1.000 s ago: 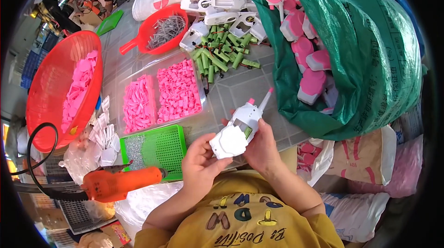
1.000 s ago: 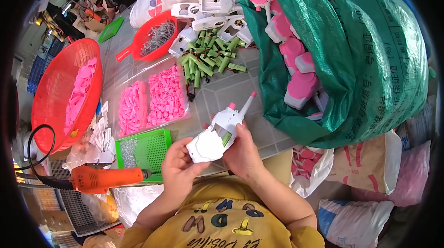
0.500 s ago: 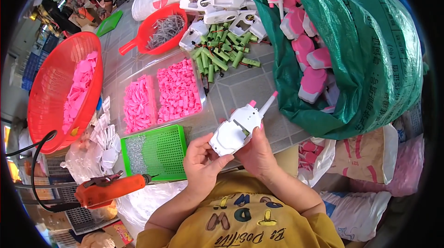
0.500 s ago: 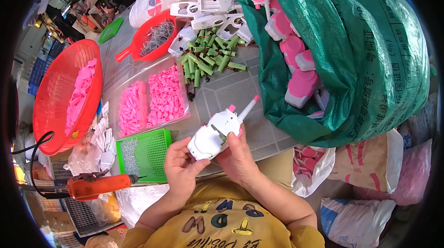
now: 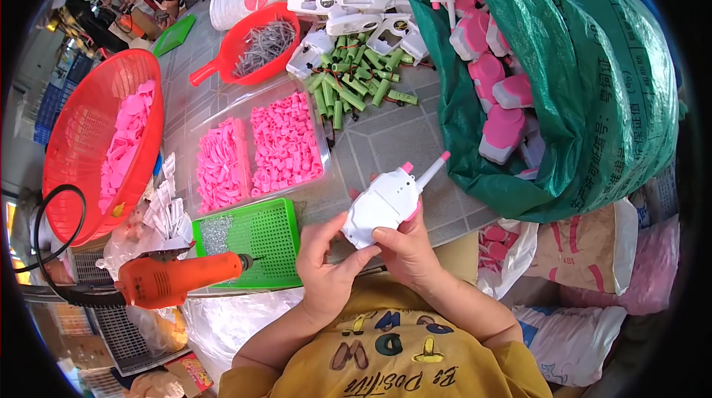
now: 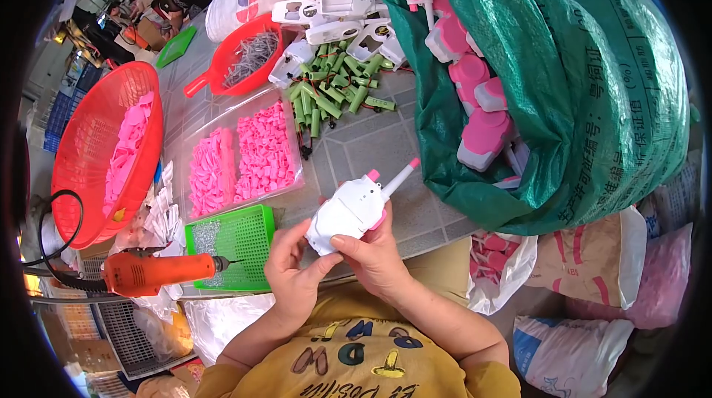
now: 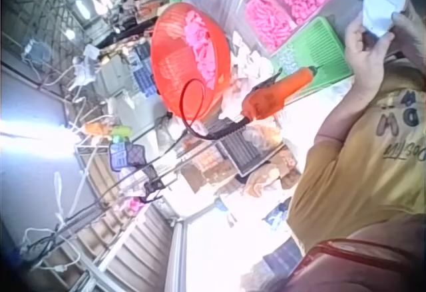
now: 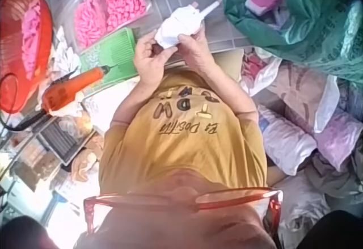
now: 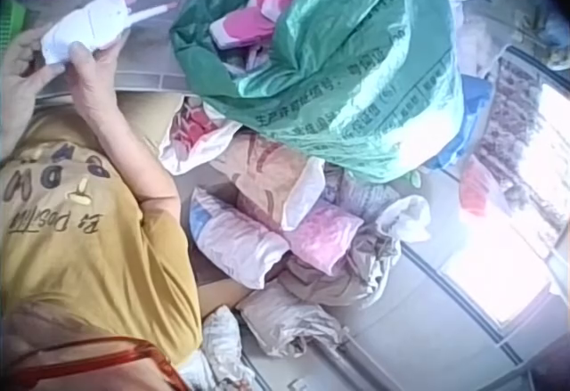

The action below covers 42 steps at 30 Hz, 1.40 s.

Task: Assembling plastic toy walkie-talkies by fitting internal components and using a glue gun.

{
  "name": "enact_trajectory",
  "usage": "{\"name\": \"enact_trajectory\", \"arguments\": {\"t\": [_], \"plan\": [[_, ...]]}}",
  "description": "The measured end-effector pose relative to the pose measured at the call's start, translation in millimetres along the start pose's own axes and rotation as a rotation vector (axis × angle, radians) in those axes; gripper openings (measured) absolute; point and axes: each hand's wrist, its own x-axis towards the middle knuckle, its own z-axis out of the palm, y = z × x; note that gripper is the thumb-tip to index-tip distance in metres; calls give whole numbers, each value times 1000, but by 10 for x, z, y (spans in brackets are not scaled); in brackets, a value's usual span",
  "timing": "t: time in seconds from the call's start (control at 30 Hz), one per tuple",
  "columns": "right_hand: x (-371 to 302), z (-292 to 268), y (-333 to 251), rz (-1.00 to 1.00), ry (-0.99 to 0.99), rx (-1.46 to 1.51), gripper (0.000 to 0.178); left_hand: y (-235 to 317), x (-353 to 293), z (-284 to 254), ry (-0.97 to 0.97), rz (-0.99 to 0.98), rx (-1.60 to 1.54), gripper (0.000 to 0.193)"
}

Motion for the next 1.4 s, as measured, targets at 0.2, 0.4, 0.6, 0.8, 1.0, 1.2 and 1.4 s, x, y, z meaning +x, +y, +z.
{"name": "enact_trajectory", "arguments": {"t": [0.2,0.4,0.6,0.8,1.0,1.2,1.4], "plan": [[33,25,-15,32,57,-42,77,-49,-6,47,5,99,165,69],[59,55,-123,79,96,-6,76,166,17,-47,-89,105,66,72],[136,-50,-57,-12,85,-274,75,209,-317,-840,47,324,398,19],[182,56,-54,-48,117,-900,77,27,-269,-1309,281,344,90,79],[217,304,-12,-77,262,-1455,94,575,27,-1366,57,-15,-211,64],[164,303,-31,-68,312,-1551,93,363,291,-1654,5,127,-281,53],[128,219,-15,-166,284,-1772,79,-83,200,-1657,183,174,-384,37]]}}
